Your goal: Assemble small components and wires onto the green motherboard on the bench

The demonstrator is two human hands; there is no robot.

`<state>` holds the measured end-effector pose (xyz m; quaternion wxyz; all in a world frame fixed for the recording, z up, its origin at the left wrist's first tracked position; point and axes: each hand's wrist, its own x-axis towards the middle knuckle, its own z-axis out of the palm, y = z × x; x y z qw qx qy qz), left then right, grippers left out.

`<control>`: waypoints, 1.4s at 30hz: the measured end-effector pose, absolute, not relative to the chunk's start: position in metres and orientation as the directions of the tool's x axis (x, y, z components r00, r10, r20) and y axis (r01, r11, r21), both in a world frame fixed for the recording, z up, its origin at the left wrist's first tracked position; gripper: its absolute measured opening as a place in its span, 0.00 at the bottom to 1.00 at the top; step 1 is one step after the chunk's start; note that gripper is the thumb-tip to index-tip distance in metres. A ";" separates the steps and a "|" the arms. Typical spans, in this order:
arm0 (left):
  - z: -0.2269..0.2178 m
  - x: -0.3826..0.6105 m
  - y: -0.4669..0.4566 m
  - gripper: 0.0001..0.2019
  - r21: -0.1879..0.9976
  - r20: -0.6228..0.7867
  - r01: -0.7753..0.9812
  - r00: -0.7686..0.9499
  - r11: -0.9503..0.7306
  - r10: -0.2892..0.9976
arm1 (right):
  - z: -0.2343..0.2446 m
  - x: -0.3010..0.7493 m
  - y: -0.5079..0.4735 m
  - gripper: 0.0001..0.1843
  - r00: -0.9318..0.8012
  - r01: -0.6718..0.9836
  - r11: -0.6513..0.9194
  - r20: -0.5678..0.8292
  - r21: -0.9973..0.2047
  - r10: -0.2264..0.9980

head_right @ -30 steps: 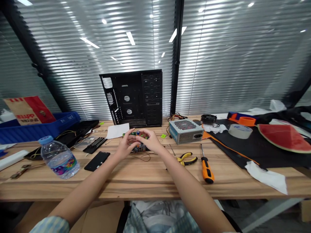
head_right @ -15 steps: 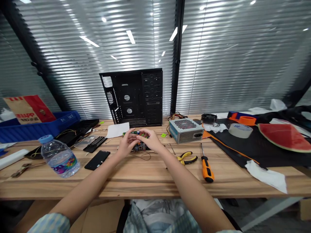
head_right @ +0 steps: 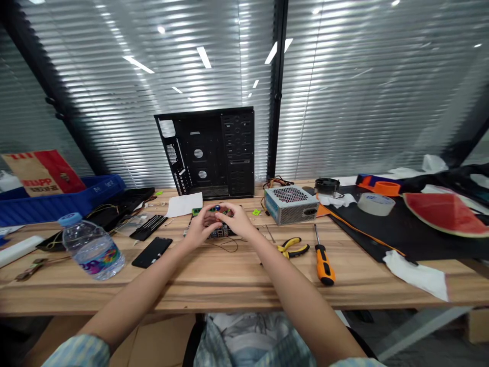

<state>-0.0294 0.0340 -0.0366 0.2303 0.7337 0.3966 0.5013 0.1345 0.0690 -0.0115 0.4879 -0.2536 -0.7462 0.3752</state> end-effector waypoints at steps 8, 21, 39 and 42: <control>-0.032 -0.028 0.028 0.31 0.641 0.571 0.490 0.210 -0.591 0.794 | -0.012 0.135 0.069 0.14 -0.396 0.011 0.600 0.547 -0.800 0.737; -0.031 -0.031 0.032 0.27 0.797 0.501 0.359 0.056 -0.485 0.864 | -0.015 0.139 0.080 0.16 -0.359 0.056 0.559 0.506 -0.827 0.784; -0.030 -0.032 0.034 0.25 0.823 0.464 0.358 0.025 -0.441 0.886 | -0.025 0.149 0.088 0.09 -0.501 0.423 0.588 0.363 -0.689 0.785; -0.031 -0.032 0.035 0.25 0.822 0.444 0.375 0.049 -0.428 0.895 | -0.024 0.151 0.087 0.09 -0.517 0.428 0.606 0.369 -0.670 0.773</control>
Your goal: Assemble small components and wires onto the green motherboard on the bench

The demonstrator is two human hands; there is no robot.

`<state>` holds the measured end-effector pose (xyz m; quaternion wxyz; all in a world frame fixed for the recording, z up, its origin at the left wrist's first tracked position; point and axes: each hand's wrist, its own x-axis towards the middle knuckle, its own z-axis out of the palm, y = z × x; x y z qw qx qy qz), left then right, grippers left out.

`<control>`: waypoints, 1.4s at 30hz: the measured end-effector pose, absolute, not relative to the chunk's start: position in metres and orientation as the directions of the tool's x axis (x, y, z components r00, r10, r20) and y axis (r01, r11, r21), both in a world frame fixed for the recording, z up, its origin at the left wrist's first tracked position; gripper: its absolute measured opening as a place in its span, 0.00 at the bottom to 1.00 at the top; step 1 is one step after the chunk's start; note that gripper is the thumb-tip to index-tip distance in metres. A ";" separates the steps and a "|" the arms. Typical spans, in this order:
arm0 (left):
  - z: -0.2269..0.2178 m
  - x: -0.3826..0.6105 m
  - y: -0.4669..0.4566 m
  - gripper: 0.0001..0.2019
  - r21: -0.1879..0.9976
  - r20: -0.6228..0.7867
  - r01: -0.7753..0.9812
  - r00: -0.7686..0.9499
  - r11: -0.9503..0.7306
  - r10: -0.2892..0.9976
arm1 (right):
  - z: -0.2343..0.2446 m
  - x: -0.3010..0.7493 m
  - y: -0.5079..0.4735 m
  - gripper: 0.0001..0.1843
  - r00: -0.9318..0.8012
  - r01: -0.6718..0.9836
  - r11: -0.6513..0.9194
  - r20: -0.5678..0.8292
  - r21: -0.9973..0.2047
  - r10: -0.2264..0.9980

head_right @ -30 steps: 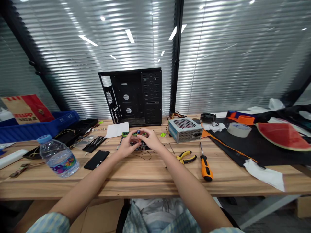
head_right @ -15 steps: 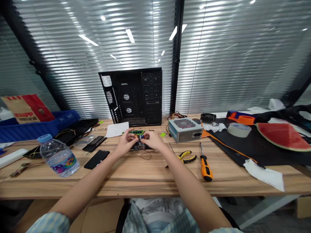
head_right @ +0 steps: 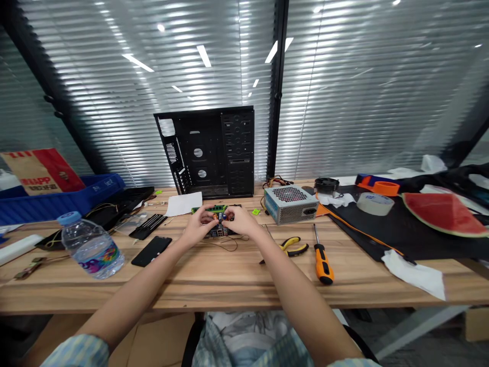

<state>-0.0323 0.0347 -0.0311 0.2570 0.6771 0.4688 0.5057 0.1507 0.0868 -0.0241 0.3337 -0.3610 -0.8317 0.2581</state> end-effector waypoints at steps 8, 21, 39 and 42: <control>-0.034 -0.033 0.036 0.24 0.814 0.454 0.378 0.059 -0.441 0.889 | -0.020 0.153 0.084 0.07 -0.528 0.445 0.640 0.393 -0.627 0.753; -0.033 -0.033 0.036 0.22 0.809 0.448 0.384 0.085 -0.444 0.890 | -0.014 0.153 0.082 0.07 -0.492 0.413 0.641 0.434 -0.647 0.755; -0.032 -0.032 0.035 0.23 0.815 0.453 0.366 0.082 -0.450 0.888 | -0.019 0.153 0.082 0.07 -0.527 0.449 0.650 0.405 -0.614 0.747; -0.033 -0.032 0.035 0.23 0.816 0.449 0.363 0.090 -0.449 0.889 | -0.020 0.153 0.083 0.07 -0.526 0.441 0.647 0.406 -0.622 0.748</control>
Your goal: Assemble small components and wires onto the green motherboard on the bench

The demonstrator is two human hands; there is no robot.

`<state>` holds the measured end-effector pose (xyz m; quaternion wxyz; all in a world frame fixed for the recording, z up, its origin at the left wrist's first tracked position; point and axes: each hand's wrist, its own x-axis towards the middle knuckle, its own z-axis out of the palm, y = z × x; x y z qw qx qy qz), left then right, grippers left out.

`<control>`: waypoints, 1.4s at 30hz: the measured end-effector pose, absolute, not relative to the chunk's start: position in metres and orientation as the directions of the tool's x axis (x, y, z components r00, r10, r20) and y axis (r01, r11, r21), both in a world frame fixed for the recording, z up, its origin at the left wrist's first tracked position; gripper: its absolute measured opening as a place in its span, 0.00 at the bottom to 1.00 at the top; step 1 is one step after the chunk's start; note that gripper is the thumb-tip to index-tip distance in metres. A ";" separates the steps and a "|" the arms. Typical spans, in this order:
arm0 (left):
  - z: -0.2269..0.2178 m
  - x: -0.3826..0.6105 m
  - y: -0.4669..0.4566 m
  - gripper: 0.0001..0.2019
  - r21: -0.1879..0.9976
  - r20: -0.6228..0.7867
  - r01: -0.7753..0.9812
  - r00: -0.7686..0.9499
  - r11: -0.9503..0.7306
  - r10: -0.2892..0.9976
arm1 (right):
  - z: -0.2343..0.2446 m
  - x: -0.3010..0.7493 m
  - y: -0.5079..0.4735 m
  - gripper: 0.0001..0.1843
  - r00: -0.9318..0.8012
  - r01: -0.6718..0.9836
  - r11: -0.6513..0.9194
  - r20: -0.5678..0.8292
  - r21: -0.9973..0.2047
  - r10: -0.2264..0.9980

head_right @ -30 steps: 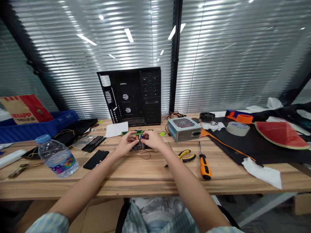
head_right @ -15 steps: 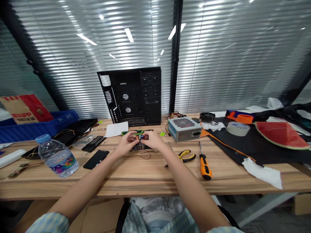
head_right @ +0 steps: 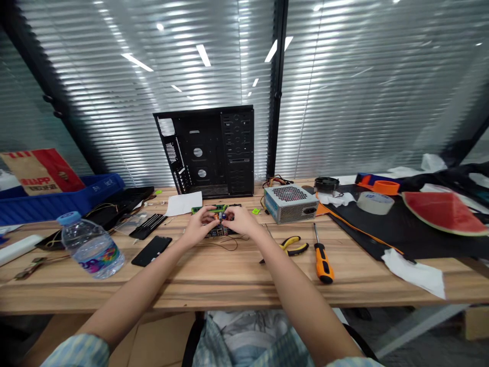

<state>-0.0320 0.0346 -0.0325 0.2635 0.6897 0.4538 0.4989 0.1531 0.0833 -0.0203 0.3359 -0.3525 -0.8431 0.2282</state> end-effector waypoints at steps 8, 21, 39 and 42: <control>-0.036 -0.033 0.037 0.22 0.816 0.441 0.366 0.106 -0.448 0.891 | -0.014 0.153 0.080 0.06 -0.505 0.453 0.652 0.428 -0.608 0.750; -0.038 -0.032 0.034 0.21 0.820 0.441 0.360 0.101 -0.446 0.892 | -0.017 0.150 0.080 0.08 -0.537 0.437 0.657 0.407 -0.615 0.739; -0.032 -0.030 0.025 0.20 0.779 0.469 0.445 0.056 -0.442 0.882 | -0.023 0.148 0.082 0.10 -0.568 0.425 0.663 0.388 -0.617 0.725; -0.032 -0.031 0.025 0.21 0.740 0.515 0.478 0.048 -0.473 0.856 | -0.022 0.148 0.081 0.09 -0.570 0.425 0.660 0.383 -0.619 0.727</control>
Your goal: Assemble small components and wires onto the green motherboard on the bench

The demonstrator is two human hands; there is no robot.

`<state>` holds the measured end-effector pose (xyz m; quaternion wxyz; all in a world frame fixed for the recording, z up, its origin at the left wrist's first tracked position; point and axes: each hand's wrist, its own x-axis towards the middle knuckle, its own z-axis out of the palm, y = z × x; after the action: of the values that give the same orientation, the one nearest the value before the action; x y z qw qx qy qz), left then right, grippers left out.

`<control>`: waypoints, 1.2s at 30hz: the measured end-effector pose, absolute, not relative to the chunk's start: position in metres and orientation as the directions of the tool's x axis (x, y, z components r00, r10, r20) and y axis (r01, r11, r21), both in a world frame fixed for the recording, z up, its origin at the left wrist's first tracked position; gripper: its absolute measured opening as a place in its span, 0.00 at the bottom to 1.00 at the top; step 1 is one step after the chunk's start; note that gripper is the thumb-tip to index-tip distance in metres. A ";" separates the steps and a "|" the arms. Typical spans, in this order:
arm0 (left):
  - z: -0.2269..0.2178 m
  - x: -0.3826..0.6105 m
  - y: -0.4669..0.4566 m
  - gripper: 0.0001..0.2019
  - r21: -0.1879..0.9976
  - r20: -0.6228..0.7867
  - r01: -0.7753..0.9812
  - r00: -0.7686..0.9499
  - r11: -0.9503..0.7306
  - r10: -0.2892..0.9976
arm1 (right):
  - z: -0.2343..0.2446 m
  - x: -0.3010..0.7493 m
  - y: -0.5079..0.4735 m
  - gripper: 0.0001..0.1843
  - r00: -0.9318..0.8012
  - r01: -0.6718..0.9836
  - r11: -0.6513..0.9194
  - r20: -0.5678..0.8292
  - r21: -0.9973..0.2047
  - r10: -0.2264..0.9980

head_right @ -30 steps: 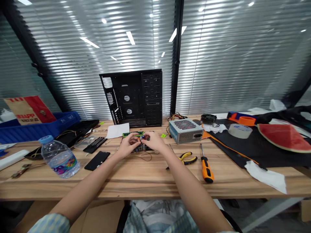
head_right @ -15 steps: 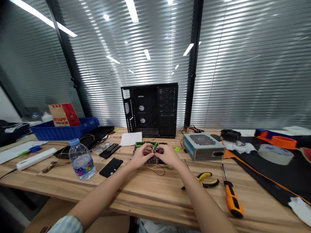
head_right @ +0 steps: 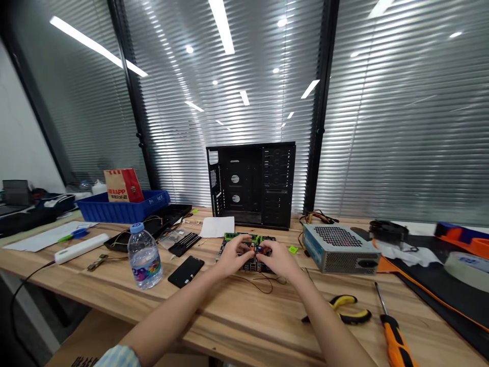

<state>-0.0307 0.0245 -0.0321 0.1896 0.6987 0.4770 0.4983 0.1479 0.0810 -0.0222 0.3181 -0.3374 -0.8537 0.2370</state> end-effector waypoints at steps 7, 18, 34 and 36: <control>-0.028 -0.033 0.022 0.14 0.627 0.576 0.567 0.124 -0.534 0.808 | -0.020 0.148 0.081 0.08 -0.554 0.436 0.670 0.408 -0.600 0.726; -0.029 -0.033 0.024 0.12 0.627 0.551 0.590 0.125 -0.509 0.825 | -0.022 0.148 0.082 0.13 -0.535 0.408 0.680 0.444 -0.610 0.719; -0.030 -0.031 0.028 0.13 0.718 0.512 0.502 0.087 -0.482 0.854 | -0.015 0.148 0.077 0.11 -0.503 0.423 0.646 0.429 -0.635 0.751; -0.029 -0.031 0.027 0.14 0.720 0.510 0.500 0.090 -0.482 0.855 | -0.016 0.148 0.077 0.11 -0.506 0.430 0.638 0.414 -0.639 0.757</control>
<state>-0.0310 0.0273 -0.0291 0.1854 0.7145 0.4741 0.4799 0.1484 0.0769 -0.0157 0.3477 -0.3551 -0.8354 0.2347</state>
